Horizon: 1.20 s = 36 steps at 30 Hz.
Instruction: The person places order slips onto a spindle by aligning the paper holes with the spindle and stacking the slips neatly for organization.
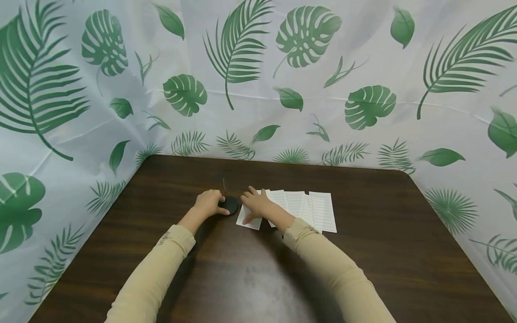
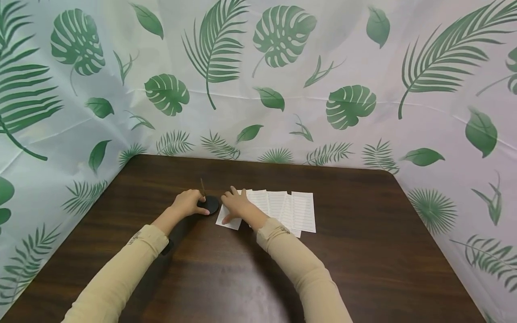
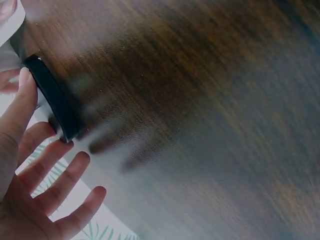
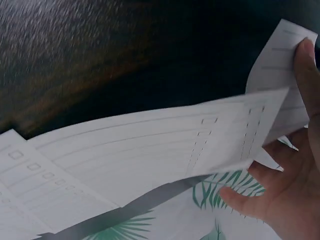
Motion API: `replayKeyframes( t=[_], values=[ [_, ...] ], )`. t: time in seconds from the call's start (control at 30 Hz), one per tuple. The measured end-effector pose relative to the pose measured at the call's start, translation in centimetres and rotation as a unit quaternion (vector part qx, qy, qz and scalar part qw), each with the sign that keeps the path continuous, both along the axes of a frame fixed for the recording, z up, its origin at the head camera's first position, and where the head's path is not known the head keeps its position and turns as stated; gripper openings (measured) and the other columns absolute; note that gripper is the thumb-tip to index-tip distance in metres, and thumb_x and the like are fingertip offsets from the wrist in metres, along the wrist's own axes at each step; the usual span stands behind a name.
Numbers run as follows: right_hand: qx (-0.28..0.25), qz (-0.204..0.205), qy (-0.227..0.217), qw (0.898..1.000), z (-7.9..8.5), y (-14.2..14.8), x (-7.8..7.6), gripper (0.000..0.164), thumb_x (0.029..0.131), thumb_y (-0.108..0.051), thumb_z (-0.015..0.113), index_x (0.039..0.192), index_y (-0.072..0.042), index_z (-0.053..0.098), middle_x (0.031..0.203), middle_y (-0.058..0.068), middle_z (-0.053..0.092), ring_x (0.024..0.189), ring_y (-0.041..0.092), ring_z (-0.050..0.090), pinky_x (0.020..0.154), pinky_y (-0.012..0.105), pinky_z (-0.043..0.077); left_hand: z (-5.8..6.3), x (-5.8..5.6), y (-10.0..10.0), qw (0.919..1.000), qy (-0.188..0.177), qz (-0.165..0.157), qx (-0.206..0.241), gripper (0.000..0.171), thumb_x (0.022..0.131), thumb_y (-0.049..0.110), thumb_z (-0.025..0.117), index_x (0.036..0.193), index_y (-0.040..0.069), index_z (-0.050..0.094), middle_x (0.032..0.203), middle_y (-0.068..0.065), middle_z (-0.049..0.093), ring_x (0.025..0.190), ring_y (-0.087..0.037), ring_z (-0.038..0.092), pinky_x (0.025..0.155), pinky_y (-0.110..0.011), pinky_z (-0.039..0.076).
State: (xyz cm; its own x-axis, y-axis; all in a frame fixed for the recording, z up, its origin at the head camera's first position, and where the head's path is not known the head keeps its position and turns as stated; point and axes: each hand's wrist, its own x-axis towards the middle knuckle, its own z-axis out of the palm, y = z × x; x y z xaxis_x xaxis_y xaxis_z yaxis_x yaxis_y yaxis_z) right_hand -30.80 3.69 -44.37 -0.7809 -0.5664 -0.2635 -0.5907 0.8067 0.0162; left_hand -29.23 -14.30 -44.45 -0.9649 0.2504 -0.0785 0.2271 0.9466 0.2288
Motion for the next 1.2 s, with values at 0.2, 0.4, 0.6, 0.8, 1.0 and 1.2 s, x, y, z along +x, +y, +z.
replayKeyframes(
  t=[0.2, 0.4, 0.6, 0.8, 1.0, 1.2],
  values=[
    [-0.051, 0.025, 0.053, 0.997, -0.2, -0.4, 0.4, 0.057, 0.072, -0.047, 0.075, 0.117, -0.017, 0.06, 0.142, 0.008, 0.044, 0.14, 0.035, 0.027, 0.108, 0.066, 0.027, 0.3, 0.1, -0.1, 0.9998, -0.017, 0.006, 0.009, 0.06, 0.072, 0.042, 0.077, 0.118, 0.006, 0.066, 0.122, -0.011, 0.064, 0.107, -0.033, 0.062, 0.086, -0.045, 0.055],
    [-0.114, 0.044, 0.071, 0.99, 0.0, 0.2, 1.2, 0.046, 0.077, -0.039, 0.075, 0.112, -0.016, 0.055, 0.132, 0.007, 0.051, 0.127, 0.035, 0.043, 0.101, 0.059, 0.037, 0.1, 0.2, 0.0, 0.9998, -0.014, 0.007, 0.009, 0.06, 0.071, 0.042, 0.078, 0.118, 0.006, 0.066, 0.121, -0.011, 0.064, 0.104, -0.032, 0.063, 0.085, -0.044, 0.055],
    [-0.153, 0.046, 0.054, 0.986, 0.1, 0.2, 1.6, 0.044, 0.081, -0.032, 0.073, 0.116, -0.017, 0.05, 0.131, 0.007, 0.049, 0.119, 0.037, 0.046, 0.094, 0.057, 0.042, 0.3, 0.1, -0.3, 1.0, -0.005, 0.0, 0.003, 0.059, 0.071, 0.042, 0.079, 0.117, 0.007, 0.067, 0.121, -0.012, 0.064, 0.105, -0.034, 0.062, 0.085, -0.046, 0.055],
    [-0.167, 0.039, 0.046, 0.984, 0.1, 0.3, 1.9, 0.042, 0.084, -0.028, 0.071, 0.119, -0.016, 0.05, 0.13, 0.01, 0.052, 0.113, 0.036, 0.051, 0.087, 0.054, 0.048, 0.3, 0.1, -0.1, 0.9999, -0.01, 0.003, 0.01, 0.059, 0.071, 0.042, 0.078, 0.117, 0.007, 0.067, 0.122, -0.012, 0.064, 0.107, -0.034, 0.061, 0.086, -0.046, 0.054],
    [-0.174, 0.05, 0.085, 0.98, 0.2, 0.5, 1.8, 0.042, 0.084, -0.026, 0.072, 0.118, -0.014, 0.051, 0.113, 0.008, 0.066, 0.094, 0.026, 0.064, 0.073, 0.039, 0.055, 0.3, 0.2, 0.0, 0.9999, -0.01, 0.004, 0.008, 0.059, 0.07, 0.042, 0.079, 0.116, 0.007, 0.067, 0.12, -0.012, 0.065, 0.105, -0.033, 0.062, 0.084, -0.046, 0.055],
    [-0.198, 0.049, 0.097, 0.974, 0.7, 0.9, 1.9, 0.048, 0.083, -0.023, 0.073, 0.124, -0.013, 0.05, 0.108, 0.011, 0.068, 0.088, 0.025, 0.066, 0.071, 0.038, 0.056, 0.3, 0.1, 0.0, 1.0, 0.005, 0.002, 0.0, 0.058, 0.07, 0.043, 0.079, 0.115, 0.008, 0.068, 0.118, -0.012, 0.066, 0.103, -0.034, 0.063, 0.082, -0.046, 0.055]
  ],
)
